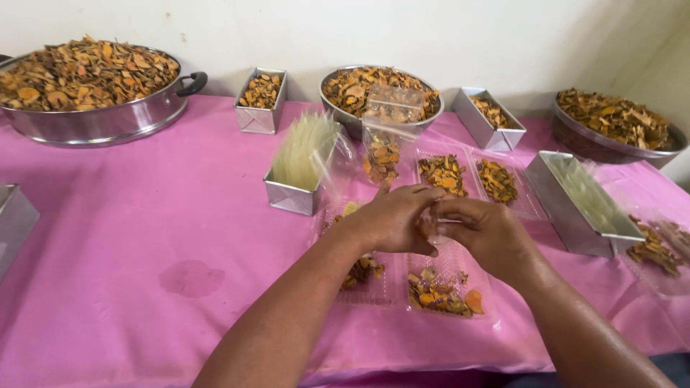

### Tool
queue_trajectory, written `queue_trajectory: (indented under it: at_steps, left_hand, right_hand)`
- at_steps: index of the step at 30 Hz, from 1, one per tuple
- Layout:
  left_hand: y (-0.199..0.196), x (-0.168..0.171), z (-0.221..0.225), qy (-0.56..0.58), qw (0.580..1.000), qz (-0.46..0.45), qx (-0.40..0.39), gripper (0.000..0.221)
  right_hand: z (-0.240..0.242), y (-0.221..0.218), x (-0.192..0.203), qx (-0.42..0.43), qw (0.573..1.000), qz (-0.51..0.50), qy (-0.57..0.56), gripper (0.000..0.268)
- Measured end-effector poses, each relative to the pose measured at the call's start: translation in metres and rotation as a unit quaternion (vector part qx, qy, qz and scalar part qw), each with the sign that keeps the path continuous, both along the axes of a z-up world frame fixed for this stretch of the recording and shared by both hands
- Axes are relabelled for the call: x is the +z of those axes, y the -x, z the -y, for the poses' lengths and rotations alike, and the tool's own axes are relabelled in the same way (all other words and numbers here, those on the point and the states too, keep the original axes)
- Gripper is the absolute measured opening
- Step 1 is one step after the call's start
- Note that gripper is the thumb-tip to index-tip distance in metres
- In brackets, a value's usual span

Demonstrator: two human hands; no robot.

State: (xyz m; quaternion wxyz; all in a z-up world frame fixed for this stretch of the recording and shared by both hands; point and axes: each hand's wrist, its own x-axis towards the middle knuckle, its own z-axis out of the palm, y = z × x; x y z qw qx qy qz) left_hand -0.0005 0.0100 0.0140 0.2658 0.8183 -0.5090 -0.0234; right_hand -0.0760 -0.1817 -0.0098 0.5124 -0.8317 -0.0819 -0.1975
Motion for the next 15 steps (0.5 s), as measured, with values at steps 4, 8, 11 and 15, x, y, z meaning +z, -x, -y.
queue_trajectory:
  at_steps: [4,8,11,15]
  left_hand:
    - [0.018,0.032,-0.024,0.082,0.990,-0.111,-0.012,0.089]
    - [0.014,0.048,-0.030,0.162,0.956,-0.244,-0.014,0.103]
    - [-0.012,0.031,-0.033,0.329,0.880,-0.339,-0.053,0.072]
    - [-0.050,-0.002,-0.029,0.460,0.569,-0.560,-0.388,0.074]
  right_hand:
    - [-0.009,0.016,0.041,-0.007,0.990,0.087,0.111,0.033]
    - [-0.023,0.048,0.085,-0.089,0.948,0.216,0.215,0.017]
    - [-0.023,0.061,0.090,-0.055,0.939,0.303,0.152,0.015]
    - [-0.011,0.049,0.062,-0.041,0.965,0.033,0.257,0.021]
